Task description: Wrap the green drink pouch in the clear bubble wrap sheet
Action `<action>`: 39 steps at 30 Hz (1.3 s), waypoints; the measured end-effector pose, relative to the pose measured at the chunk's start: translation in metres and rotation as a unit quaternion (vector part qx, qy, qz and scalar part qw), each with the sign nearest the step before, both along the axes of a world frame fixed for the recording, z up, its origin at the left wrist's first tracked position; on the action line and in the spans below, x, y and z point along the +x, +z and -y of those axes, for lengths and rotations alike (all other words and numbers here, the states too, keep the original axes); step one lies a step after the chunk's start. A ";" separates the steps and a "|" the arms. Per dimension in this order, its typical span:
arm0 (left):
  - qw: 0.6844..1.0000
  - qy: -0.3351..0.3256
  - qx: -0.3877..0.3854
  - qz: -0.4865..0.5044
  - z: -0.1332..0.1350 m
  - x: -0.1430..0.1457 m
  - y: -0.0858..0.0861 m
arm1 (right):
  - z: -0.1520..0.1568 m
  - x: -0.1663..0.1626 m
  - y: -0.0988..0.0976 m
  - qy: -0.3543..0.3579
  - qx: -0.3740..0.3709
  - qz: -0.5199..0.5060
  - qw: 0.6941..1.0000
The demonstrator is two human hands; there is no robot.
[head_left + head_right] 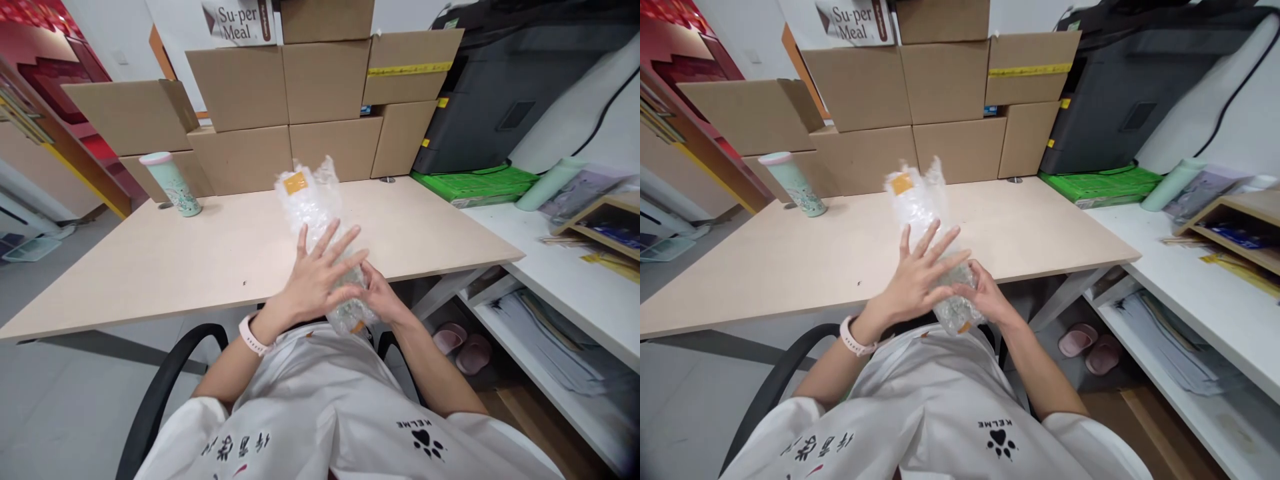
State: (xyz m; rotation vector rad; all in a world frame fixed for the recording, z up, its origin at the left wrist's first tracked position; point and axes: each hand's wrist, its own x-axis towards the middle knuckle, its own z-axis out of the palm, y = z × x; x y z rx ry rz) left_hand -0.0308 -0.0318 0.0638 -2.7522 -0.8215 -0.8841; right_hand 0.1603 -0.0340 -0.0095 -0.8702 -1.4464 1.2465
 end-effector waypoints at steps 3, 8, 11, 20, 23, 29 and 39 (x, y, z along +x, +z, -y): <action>0.996 -0.011 -0.087 0.027 -0.020 -0.018 0.021 | 0.011 0.000 0.009 0.077 -0.010 0.001 0.997; 0.872 -0.169 -0.421 0.182 -0.020 -0.031 0.022 | 0.028 0.006 0.015 0.087 -0.032 -0.026 0.995; 0.765 -0.241 -0.525 0.283 -0.003 -0.023 0.001 | 0.037 0.005 0.020 0.045 -0.024 -0.026 0.998; 0.793 -0.036 -0.428 0.432 0.003 -0.003 -0.052 | 0.010 -0.026 0.023 -0.097 0.012 -0.051 0.994; 0.840 0.081 -0.365 0.394 -0.030 -0.005 -0.060 | -0.021 -0.035 0.020 -0.145 0.029 0.029 0.989; 0.893 0.281 -0.225 0.272 -0.090 -0.018 -0.080 | -0.075 -0.045 0.025 -0.191 0.183 0.187 0.946; 0.956 0.230 -0.092 0.159 -0.079 -0.001 -0.101 | -0.103 -0.049 -0.003 -0.045 0.205 0.218 0.953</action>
